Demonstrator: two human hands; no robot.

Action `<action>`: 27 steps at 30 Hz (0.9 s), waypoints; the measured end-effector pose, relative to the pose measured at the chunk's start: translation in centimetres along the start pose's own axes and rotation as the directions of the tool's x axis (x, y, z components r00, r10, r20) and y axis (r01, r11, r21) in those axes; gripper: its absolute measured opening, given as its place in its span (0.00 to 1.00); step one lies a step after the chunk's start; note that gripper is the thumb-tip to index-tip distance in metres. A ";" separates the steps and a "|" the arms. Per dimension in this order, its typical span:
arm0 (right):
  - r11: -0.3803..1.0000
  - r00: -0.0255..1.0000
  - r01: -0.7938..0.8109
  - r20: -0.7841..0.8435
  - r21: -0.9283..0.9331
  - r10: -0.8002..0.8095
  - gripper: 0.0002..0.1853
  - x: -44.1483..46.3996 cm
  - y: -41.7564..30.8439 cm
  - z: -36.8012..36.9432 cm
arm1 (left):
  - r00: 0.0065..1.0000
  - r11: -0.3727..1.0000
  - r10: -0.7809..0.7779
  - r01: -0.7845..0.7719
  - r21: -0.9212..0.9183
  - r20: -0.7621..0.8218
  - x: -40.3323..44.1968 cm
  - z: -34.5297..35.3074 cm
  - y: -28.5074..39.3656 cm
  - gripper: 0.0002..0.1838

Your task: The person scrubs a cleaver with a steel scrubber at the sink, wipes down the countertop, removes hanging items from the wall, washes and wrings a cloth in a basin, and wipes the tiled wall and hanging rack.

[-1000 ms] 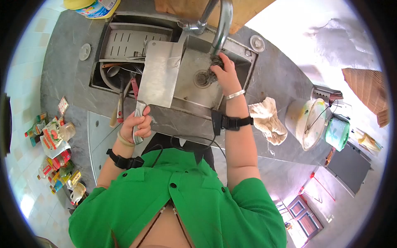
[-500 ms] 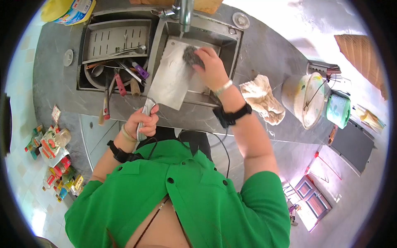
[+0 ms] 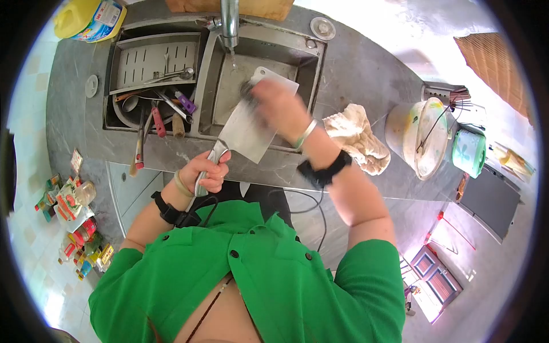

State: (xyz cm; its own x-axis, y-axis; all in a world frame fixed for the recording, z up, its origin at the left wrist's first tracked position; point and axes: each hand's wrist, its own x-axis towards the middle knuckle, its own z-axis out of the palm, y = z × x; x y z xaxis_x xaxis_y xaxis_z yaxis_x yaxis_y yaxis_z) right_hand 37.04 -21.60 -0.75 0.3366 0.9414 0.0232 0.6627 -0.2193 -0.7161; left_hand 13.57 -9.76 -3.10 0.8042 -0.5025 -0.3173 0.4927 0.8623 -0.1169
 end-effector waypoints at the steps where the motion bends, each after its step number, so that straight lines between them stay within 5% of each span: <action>1: 0.997 0.997 -0.077 -0.033 -0.024 0.076 0.22 0.2 2.2 -1.1 | 1.000 1.000 -0.002 0.002 -0.001 0.005 0.2 0.1 -0.5 0.09; 2: 0.987 0.986 -0.155 -0.071 -0.046 0.152 0.22 0.0 3.2 -1.8 | 1.000 1.000 -0.008 0.008 0.000 0.010 0.5 0.3 -0.8 0.09; 5: 0.993 0.993 0.111 0.048 -0.049 -0.108 0.22 -2.0 -1.0 0.0 | 1.000 1.000 0.007 -0.007 0.030 0.011 1.6 0.4 -0.5 0.09; 6: 0.997 0.994 0.061 0.092 0.054 -0.065 0.21 -2.6 -2.1 -0.3 | 1.000 0.999 0.017 -0.018 0.039 0.006 1.7 0.4 -0.5 0.08; 10: 0.992 0.994 -0.087 -0.067 -0.086 0.082 0.23 -0.3 4.1 -3.2 | 1.000 1.000 -0.005 0.005 0.030 -0.010 1.7 0.6 -1.4 0.09; 13: 0.988 0.992 0.129 0.022 -0.084 -0.127 0.21 -1.9 0.5 -0.6 | 1.000 0.999 0.007 -0.006 0.047 -0.027 2.0 0.9 -1.2 0.10; 14: 0.991 0.988 0.126 0.079 0.053 -0.130 0.20 -2.7 -0.9 -0.5 | 0.999 0.998 0.013 -0.010 0.063 -0.042 1.9 0.9 -1.2 0.10; 17: 0.994 0.996 0.009 -0.092 -0.108 -0.019 0.22 -1.7 4.2 -2.2 | 0.999 0.996 0.023 -0.019 0.088 -0.044 1.9 1.0 -1.1 0.10; 18: 0.993 0.990 -0.118 -0.071 -0.007 0.118 0.22 -0.5 4.6 -3.6 | 0.999 0.996 0.017 -0.014 0.085 -0.038 2.0 1.1 -1.4 0.10; 21: 0.967 0.976 0.218 0.024 -0.134 -0.216 0.20 -1.6 1.0 -0.9 | 0.997 0.998 0.046 -0.043 0.053 -0.059 2.2 1.0 -1.1 0.10; 22: 0.985 0.981 0.172 0.089 0.030 -0.174 0.20 -2.3 -1.4 -1.0 | 0.997 0.997 0.053 -0.049 0.064 -0.061 2.1 1.1 -1.1 0.10; 25: 0.992 0.992 -0.028 -0.124 -0.125 0.012 0.21 0.7 4.7 -3.3 | 0.997 0.995 0.061 -0.057 0.079 -0.054 1.9 1.0 -1.2 0.11; 27: 0.973 0.985 0.140 -0.072 -0.182 -0.155 0.18 0.3 2.9 -2.0 | 0.998 0.996 0.051 -0.049 0.074 -0.023 2.2 1.1 -0.8 0.11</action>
State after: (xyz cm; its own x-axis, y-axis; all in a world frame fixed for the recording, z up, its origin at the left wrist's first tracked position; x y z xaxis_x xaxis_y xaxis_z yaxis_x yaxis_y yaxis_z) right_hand 40.37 -22.51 -1.46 0.2774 0.9429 0.1842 0.8140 -0.1289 -0.5664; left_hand 15.27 -11.65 -2.69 0.8205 -0.4563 -0.3443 0.4756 0.8791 -0.0316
